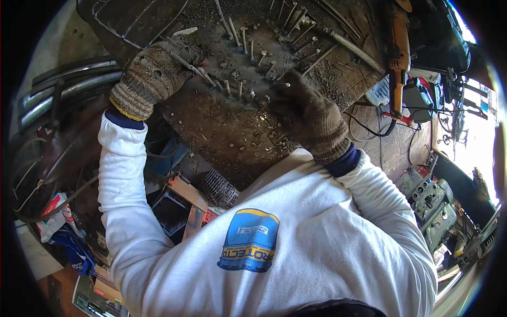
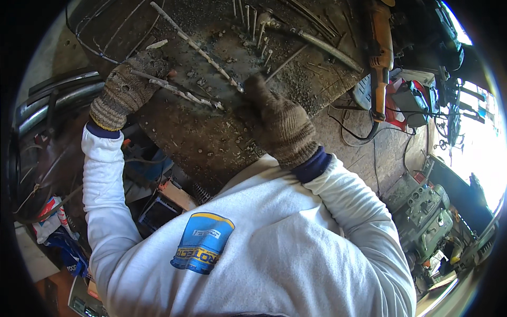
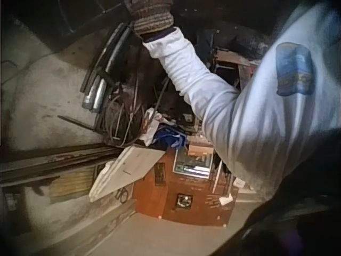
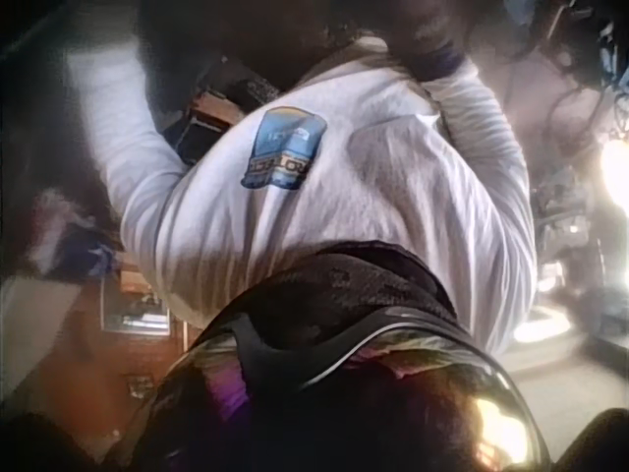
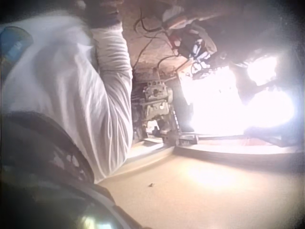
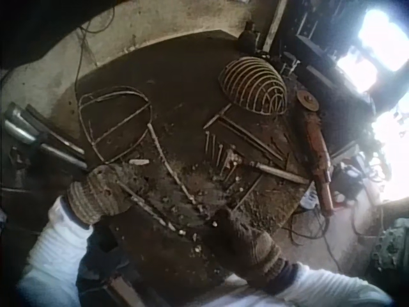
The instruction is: The person uses a welding tool to fuse several metal rods onto a larger metal plate, holding the rods in place and striking an arc to weld them together on a workbench.
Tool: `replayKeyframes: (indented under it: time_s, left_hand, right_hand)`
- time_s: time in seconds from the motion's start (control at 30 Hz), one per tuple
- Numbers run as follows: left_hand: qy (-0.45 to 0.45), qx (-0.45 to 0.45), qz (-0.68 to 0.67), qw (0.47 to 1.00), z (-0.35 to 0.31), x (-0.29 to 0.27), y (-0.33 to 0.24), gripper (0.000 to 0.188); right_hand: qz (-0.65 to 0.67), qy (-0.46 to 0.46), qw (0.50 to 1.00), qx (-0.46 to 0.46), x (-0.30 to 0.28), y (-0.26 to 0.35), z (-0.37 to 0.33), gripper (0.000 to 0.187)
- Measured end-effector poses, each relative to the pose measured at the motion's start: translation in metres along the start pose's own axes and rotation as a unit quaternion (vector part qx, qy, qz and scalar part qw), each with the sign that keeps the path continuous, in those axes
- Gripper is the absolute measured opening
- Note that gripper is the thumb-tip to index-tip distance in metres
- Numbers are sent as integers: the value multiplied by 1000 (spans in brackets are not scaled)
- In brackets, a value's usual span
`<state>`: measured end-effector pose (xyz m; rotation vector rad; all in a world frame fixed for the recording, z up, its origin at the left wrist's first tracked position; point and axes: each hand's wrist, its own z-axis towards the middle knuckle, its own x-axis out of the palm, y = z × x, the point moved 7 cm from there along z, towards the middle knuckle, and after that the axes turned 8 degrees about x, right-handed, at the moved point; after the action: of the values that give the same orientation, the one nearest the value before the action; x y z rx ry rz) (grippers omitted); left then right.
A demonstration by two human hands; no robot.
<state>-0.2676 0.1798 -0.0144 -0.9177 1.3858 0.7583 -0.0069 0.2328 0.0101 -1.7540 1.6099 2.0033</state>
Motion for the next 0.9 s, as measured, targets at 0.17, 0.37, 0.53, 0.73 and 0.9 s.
replayKeyframes:
  time_s: [0.17, 0.37, 0.53, 0.73, 0.9]
  left_hand:
    - [-25, -8, 11, 1000, -6, -3, 1, 30]
    - [-23, -90, -54, 994, -2, -9, 6, 29]
    - [-94, -45, -36, 994, -4, -20, 0, 28]
    - [-81, -146, -293, 941, -4, -12, 10, 27]
    - [-71, -171, -436, 881, -6, -12, 16, 24]
  right_hand:
    - [101, 9, 993, 60, -11, -26, -12, 43]
    - [-81, -12, 997, -10, -16, -10, -1, 46]
    - [-87, -32, 994, -49, -6, -13, 1, 45]
    - [22, -13, 1000, -16, 4, -22, 0, 43]
    - [360, 19, 928, 98, 23, -43, 5, 36]
